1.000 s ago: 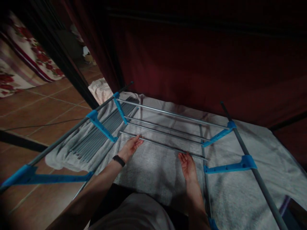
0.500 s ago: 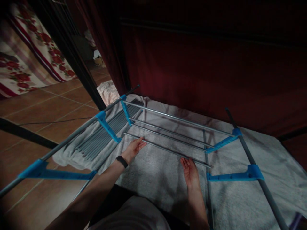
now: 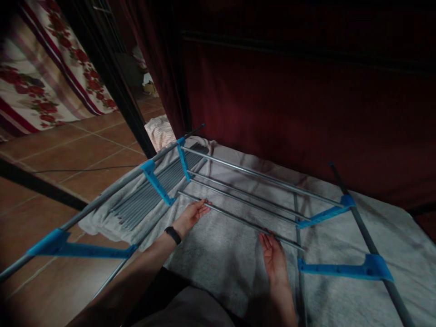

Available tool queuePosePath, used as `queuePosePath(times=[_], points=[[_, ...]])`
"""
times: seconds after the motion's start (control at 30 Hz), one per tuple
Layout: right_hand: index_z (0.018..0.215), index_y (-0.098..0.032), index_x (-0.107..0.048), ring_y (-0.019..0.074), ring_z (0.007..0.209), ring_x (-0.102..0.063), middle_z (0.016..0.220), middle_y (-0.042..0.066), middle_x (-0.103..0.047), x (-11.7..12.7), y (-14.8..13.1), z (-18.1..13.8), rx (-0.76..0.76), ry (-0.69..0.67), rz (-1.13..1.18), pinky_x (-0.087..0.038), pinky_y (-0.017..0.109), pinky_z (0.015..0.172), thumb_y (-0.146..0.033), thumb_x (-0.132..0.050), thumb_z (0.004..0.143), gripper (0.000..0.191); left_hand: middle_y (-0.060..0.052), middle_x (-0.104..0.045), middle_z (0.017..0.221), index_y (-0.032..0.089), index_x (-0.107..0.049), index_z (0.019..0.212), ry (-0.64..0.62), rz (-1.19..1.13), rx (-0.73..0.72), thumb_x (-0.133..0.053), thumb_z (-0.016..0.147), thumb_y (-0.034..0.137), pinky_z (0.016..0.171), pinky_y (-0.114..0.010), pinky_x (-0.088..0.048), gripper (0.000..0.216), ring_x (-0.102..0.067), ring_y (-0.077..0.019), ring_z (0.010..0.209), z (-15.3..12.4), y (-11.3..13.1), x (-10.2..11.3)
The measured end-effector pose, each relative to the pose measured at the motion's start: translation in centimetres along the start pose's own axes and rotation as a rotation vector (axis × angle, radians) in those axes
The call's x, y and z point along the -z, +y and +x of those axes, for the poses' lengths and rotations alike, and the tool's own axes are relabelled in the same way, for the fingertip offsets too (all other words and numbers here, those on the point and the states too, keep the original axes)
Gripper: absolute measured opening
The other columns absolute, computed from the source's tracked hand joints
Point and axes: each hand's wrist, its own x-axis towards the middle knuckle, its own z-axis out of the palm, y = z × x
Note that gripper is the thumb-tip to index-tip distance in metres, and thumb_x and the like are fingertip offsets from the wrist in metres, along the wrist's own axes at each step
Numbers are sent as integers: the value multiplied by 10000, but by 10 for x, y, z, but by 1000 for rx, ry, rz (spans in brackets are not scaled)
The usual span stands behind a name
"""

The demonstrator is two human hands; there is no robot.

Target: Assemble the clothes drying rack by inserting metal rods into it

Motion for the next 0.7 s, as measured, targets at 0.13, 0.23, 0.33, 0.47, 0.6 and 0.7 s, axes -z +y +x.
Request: queuePosePath(times=[0.13,0.23,0.33,0.47,0.6,0.7], points=[[856,-262,-776,196,896,-800,938,30,-826,-2,-2,-2,14,-4,-10,-655,303,932,-230,-873,666,216,-114,-785,799,104,-687,843,7,-19,-13,-691,984,111,749,-255,-667,141,-762,-152,669,-1,-1,0],[898,-267,-784,176,886,-797,927,6,-822,-2,-2,-2,21,4,4,-653,282,931,-249,-892,667,256,-98,-777,772,112,-673,831,15,-32,-14,-712,978,127,709,-241,-663,152,-748,-141,634,0,-2,-1],[903,-281,-783,179,890,-797,951,10,-822,0,-2,-1,23,11,12,-663,281,914,-253,-891,687,243,-86,-766,741,112,-668,832,17,-42,-11,-731,966,127,678,-238,-662,149,-735,-136,597,1,-3,-1],[856,-294,-769,207,872,-801,941,38,-816,2,0,1,21,20,0,-685,311,880,-237,-868,701,193,-86,-765,739,121,-648,796,8,-58,-9,-788,919,113,682,-252,-670,187,-736,-140,584,2,-3,1],[843,-312,-766,223,860,-802,946,43,-812,0,0,1,27,36,-16,-697,333,863,-213,-844,697,193,-115,-785,800,117,-655,790,-18,-64,-4,-794,885,48,723,-262,-675,182,-767,-163,648,1,-2,3],[831,-324,-762,230,872,-799,949,35,-813,-2,-1,-1,35,27,-33,-700,358,868,-212,-832,692,192,-137,-801,859,101,-688,839,-39,-60,3,-741,914,27,744,-257,-673,118,-784,-170,707,0,-2,4]])
